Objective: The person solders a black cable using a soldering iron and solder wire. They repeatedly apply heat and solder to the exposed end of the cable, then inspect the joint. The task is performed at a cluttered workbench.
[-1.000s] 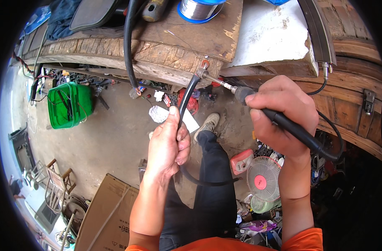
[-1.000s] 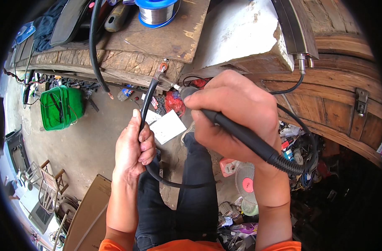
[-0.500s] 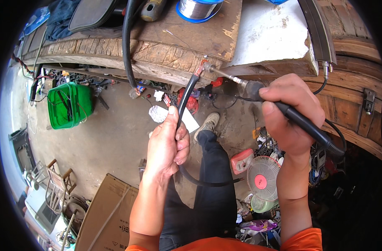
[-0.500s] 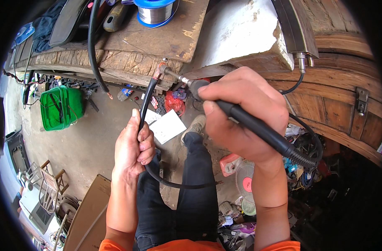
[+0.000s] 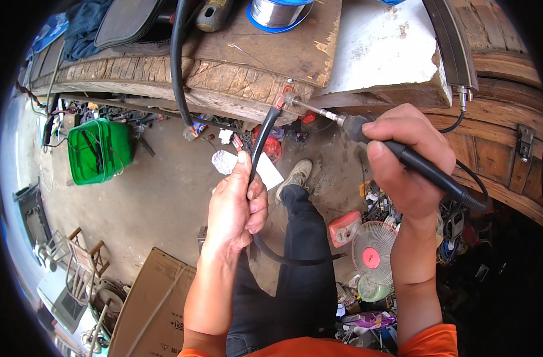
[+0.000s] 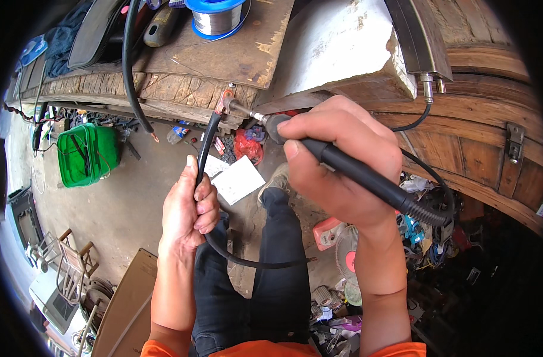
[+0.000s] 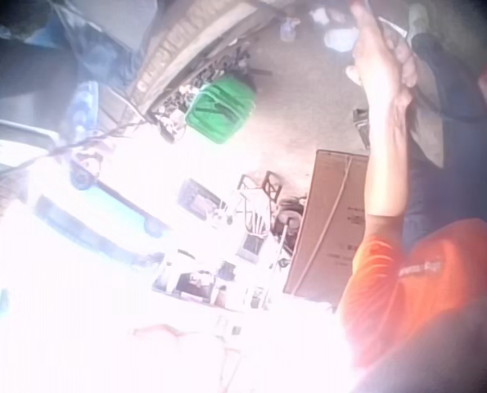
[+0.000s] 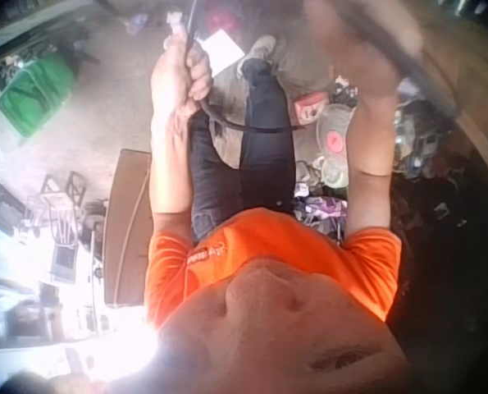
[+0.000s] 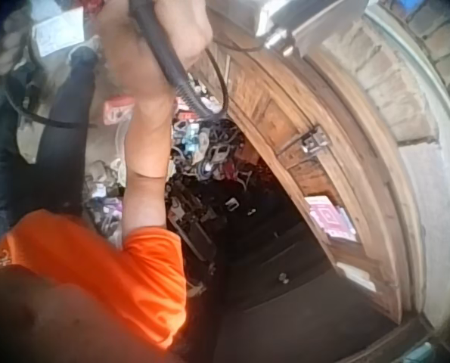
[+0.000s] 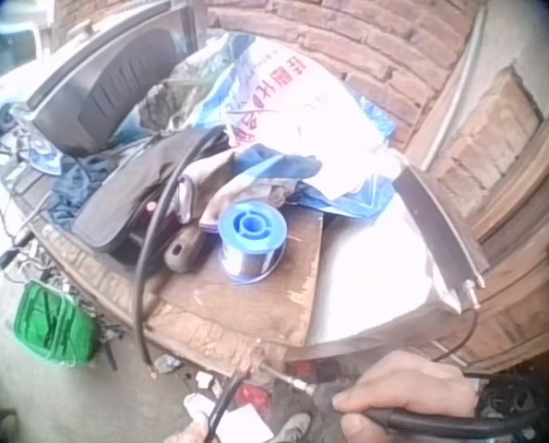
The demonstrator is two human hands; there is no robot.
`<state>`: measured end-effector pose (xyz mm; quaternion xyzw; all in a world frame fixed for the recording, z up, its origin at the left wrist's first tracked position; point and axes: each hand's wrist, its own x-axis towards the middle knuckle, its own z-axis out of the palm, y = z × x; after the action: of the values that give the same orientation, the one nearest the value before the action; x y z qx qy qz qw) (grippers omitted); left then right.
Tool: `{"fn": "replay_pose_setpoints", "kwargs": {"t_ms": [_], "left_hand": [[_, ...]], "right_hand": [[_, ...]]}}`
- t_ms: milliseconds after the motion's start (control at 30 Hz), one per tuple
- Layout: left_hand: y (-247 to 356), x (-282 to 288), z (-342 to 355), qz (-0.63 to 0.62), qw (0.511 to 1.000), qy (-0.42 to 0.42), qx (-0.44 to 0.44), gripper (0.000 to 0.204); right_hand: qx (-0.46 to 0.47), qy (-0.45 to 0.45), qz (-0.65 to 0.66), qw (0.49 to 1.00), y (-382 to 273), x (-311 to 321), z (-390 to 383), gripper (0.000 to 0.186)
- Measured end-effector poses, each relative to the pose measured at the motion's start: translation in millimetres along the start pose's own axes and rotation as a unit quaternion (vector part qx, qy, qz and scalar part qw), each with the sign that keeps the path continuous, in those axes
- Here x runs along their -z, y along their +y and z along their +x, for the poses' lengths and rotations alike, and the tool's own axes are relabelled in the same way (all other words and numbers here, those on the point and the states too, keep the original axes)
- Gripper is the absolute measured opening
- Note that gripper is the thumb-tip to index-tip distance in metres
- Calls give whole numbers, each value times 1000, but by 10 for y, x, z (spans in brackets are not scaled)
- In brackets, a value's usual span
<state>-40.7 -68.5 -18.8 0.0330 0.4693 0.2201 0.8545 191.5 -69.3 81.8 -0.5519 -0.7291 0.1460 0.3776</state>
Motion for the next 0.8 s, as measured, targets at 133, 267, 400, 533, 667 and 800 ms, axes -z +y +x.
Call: {"fn": "replay_pose_setpoints", "kwargs": {"t_ms": [133,267,400,533,667,800], "left_hand": [[12,19,-5,3,1000,-5,1,58],[28,24,-4,0,1000,-13,9,58],[35,45,-34,10,1000,-16,-2,58],[176,-28,-263,97,994,0,-50,58],[466,-69,-598,239,957,70,-147,58],[855,-120,-1138,439,862,55,-247,51]], "right_hand": [[-6,-18,17,1000,-51,3,-3,18],[-2,4,8,1000,-32,-12,-19,18],[-18,46,47,998,-43,66,-129,13],[-109,173,182,962,-149,236,-500,19],[-136,215,239,937,-232,382,-837,23],[-188,266,310,893,-366,389,-1047,16]]}}
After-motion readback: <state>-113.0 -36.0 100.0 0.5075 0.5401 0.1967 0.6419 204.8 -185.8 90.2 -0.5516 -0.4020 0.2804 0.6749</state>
